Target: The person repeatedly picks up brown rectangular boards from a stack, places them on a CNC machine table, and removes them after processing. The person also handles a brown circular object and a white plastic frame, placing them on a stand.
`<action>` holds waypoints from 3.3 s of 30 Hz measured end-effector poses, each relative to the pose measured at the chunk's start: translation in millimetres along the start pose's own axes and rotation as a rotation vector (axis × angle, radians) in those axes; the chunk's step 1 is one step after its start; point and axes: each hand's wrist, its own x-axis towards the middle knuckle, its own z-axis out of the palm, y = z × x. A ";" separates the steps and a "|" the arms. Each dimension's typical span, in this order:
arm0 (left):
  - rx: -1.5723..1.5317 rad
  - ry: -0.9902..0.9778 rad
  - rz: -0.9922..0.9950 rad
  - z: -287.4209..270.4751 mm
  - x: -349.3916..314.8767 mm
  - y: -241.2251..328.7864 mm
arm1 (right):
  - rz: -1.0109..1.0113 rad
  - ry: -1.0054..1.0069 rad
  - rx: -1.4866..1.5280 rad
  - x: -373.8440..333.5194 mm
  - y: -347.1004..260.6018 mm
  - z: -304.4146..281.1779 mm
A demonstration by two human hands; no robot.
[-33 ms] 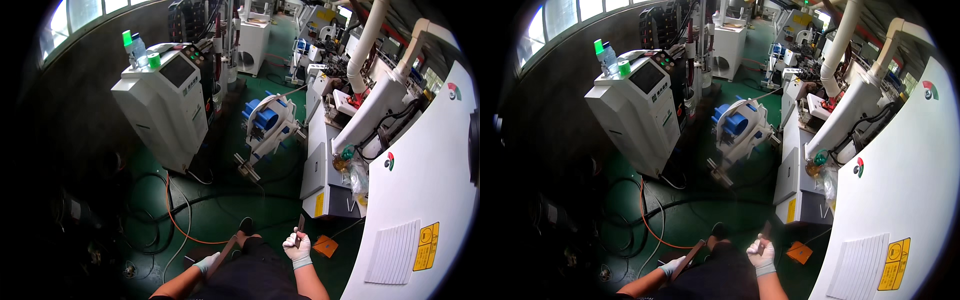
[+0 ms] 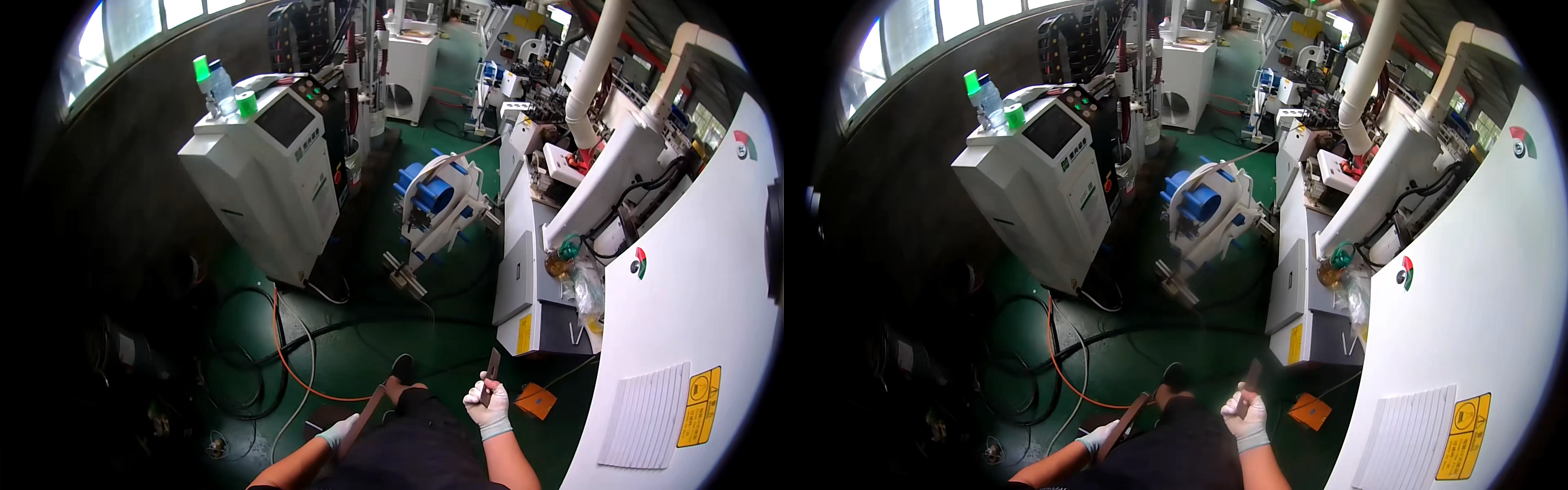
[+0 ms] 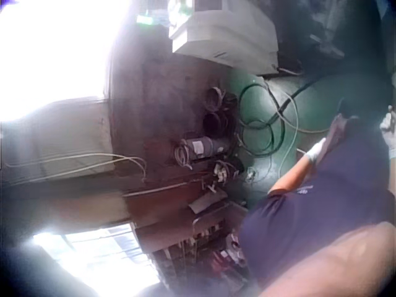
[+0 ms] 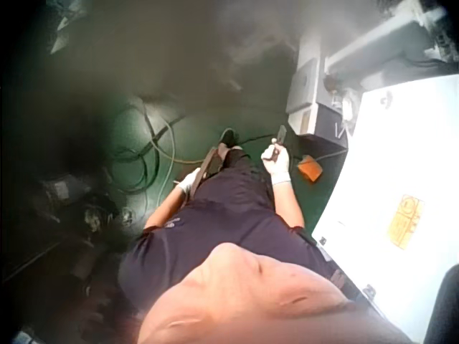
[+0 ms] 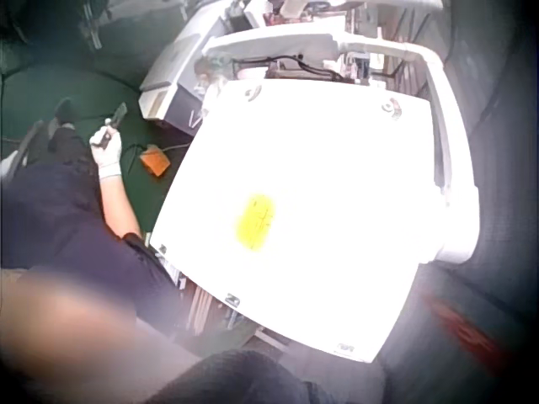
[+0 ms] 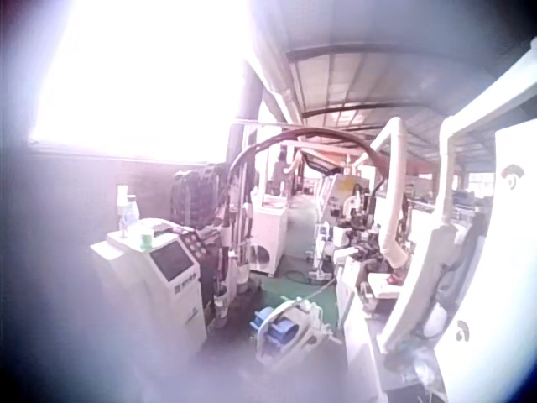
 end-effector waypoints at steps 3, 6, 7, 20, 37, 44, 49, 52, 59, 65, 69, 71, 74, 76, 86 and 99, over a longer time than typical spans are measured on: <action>-0.269 0.048 -0.223 -22.3 16.8 17.1 | -0.184 0.193 -0.317 19.3 -5.8 20.0; -0.165 0.139 -0.197 -52.9 54.4 -5.3 | -0.204 0.349 -0.556 58.7 -27.6 -15.5; -0.176 0.190 -0.148 -66.7 70.9 -44.3 | -0.170 0.359 -0.649 72.6 -31.2 -29.2; -0.368 -0.078 -0.292 -176.0 191.2 264.8 | 0.151 0.897 -1.234 69.5 -44.7 -149.2; 0.077 -0.965 -0.060 5.7 418.8 711.7 | -0.618 0.774 -0.372 165.8 -24.1 -128.3; -0.038 -1.168 -0.262 102.4 518.0 752.1 | -0.594 1.004 -0.419 200.8 -132.0 8.6; 0.013 -1.273 -0.223 134.5 559.4 749.5 | -0.508 1.062 -0.353 190.3 -152.7 40.4; 0.103 -1.202 0.256 144.7 527.3 784.3 | -0.543 1.007 -0.190 196.9 -150.4 26.1; -0.177 -1.244 -0.006 149.0 480.9 842.9 | -0.656 0.907 -0.038 206.9 -150.5 -1.0; 0.269 -1.161 0.339 156.3 460.6 855.7 | -0.913 0.970 0.010 215.3 -246.7 66.2; 0.257 -1.154 0.193 147.8 460.4 859.4 | -0.968 1.016 0.162 252.3 -317.7 116.1; 0.257 -1.196 0.201 145.1 461.1 865.6 | -0.972 1.090 0.023 261.6 -339.9 143.4; 0.262 -1.163 0.220 136.0 477.7 858.1 | -0.985 1.243 -0.260 272.9 -358.4 165.3; 0.254 -1.130 0.152 128.8 482.6 861.5 | -0.964 1.304 -0.389 276.0 -366.4 179.5; 0.413 -1.099 -0.054 101.0 498.1 876.5 | -0.938 1.329 -0.441 308.2 -379.1 189.0; 0.349 -1.182 -0.272 121.7 491.2 887.5 | -0.917 1.263 -0.392 297.5 -385.7 179.7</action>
